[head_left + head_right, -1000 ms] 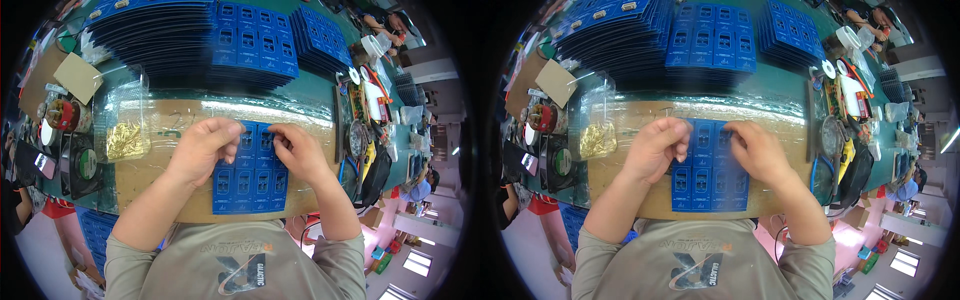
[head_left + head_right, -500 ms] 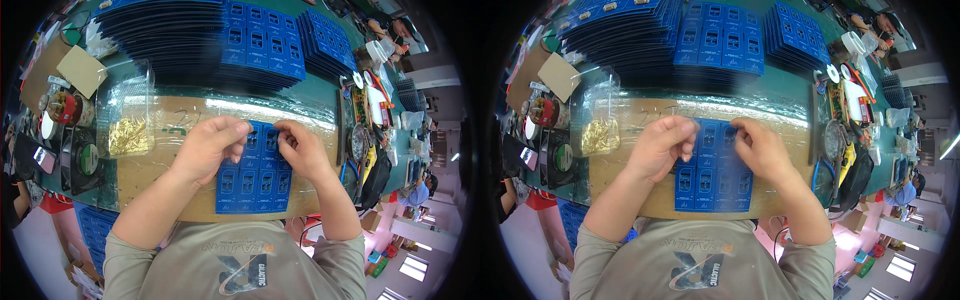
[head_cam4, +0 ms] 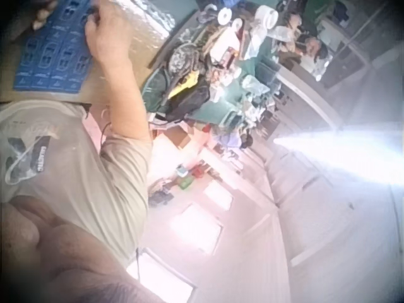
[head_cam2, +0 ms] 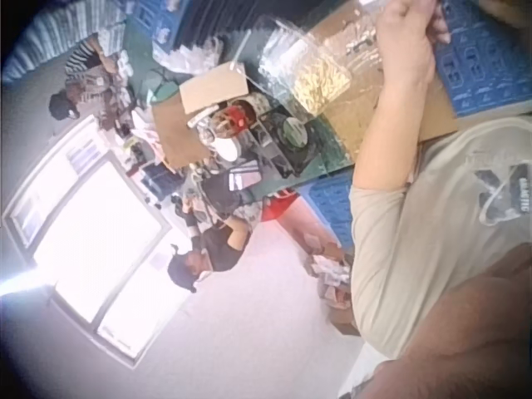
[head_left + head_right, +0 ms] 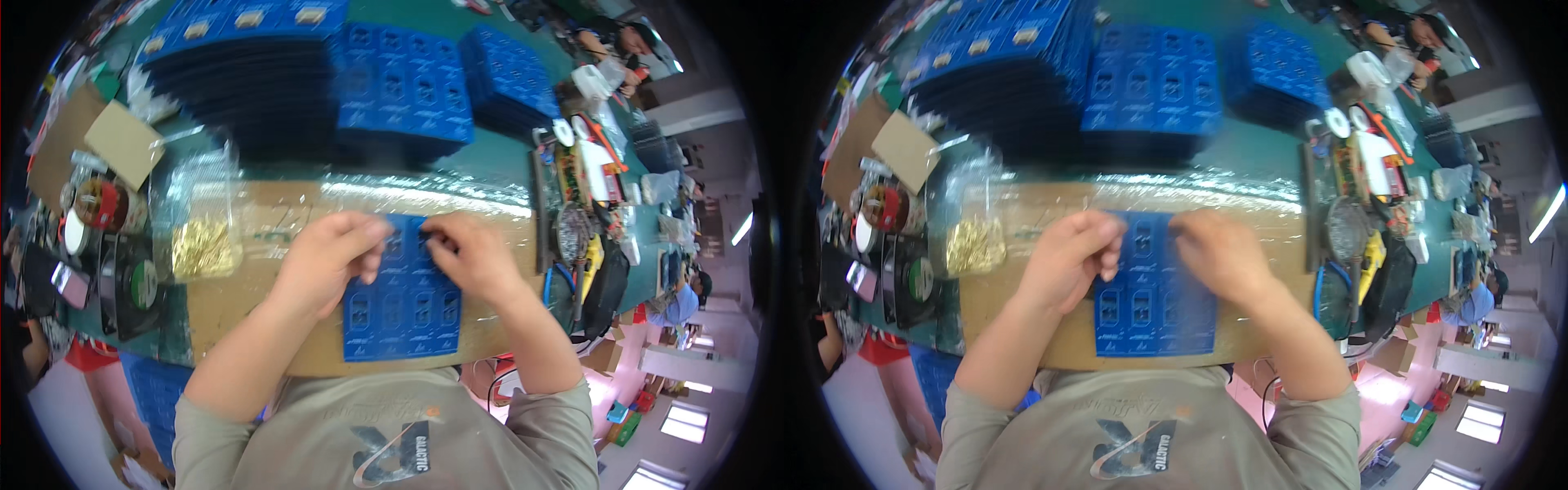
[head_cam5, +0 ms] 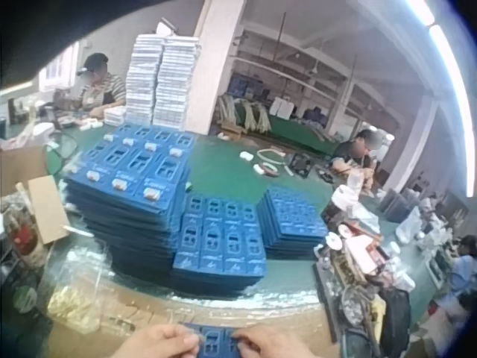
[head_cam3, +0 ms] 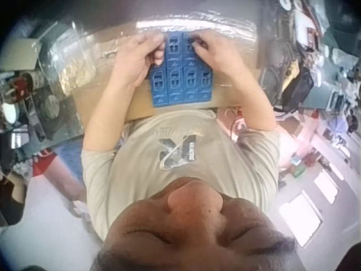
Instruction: The person assembles small electronic modules by hand, inserting metal pins or components into blue plastic housings.
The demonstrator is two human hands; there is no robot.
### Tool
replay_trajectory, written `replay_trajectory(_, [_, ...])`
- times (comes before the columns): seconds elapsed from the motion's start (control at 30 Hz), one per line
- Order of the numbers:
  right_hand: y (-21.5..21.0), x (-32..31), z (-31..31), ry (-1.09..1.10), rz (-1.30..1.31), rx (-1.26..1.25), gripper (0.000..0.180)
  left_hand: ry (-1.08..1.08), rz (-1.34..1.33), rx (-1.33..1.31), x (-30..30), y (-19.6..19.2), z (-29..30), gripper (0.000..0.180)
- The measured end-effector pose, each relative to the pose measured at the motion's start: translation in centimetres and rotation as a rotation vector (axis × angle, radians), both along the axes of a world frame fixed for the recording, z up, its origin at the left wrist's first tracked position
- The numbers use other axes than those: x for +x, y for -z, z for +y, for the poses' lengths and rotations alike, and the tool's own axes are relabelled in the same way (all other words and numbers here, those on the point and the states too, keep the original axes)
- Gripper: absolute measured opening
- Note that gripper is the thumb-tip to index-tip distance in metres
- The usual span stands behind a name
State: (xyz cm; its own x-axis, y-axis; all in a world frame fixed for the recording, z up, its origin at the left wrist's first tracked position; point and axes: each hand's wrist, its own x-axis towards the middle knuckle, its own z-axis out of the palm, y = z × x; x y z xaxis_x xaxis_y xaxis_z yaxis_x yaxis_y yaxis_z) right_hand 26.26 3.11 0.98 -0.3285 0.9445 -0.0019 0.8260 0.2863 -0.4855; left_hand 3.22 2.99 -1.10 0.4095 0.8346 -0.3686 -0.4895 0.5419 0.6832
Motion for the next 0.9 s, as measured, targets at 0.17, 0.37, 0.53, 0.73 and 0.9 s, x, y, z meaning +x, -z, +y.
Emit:
replay_trajectory(0.17, [0.4, 0.6, 0.2, -0.007, 0.139, -0.091, 0.021, -0.042, 0.048, 0.011, -0.1, 0.0, -0.3, 0.014])
replay_trajectory(0.37, [1.5, 0.5, -0.2, 0.028, 0.061, 0.034, 0.019, -0.060, 0.013, 0.005, -0.1, 0.2, -0.6, 0.011])
replay_trajectory(0.53, [1.6, 0.3, -0.4, 0.051, 0.072, 0.077, 0.023, -0.034, 0.037, 0.046, 0.4, 0.2, -0.6, 0.011])
replay_trajectory(0.73, [-0.4, -3.3, -1.9, -0.034, 0.436, 0.171, 0.029, -0.009, 0.042, 0.076, 0.5, 0.9, -0.7, 0.012])
replay_trajectory(0.9, [0.0, -3.8, -2.4, -0.074, 0.476, 0.194, 0.029, 0.000, 0.037, 0.086, 0.6, 0.8, -0.8, 0.014])
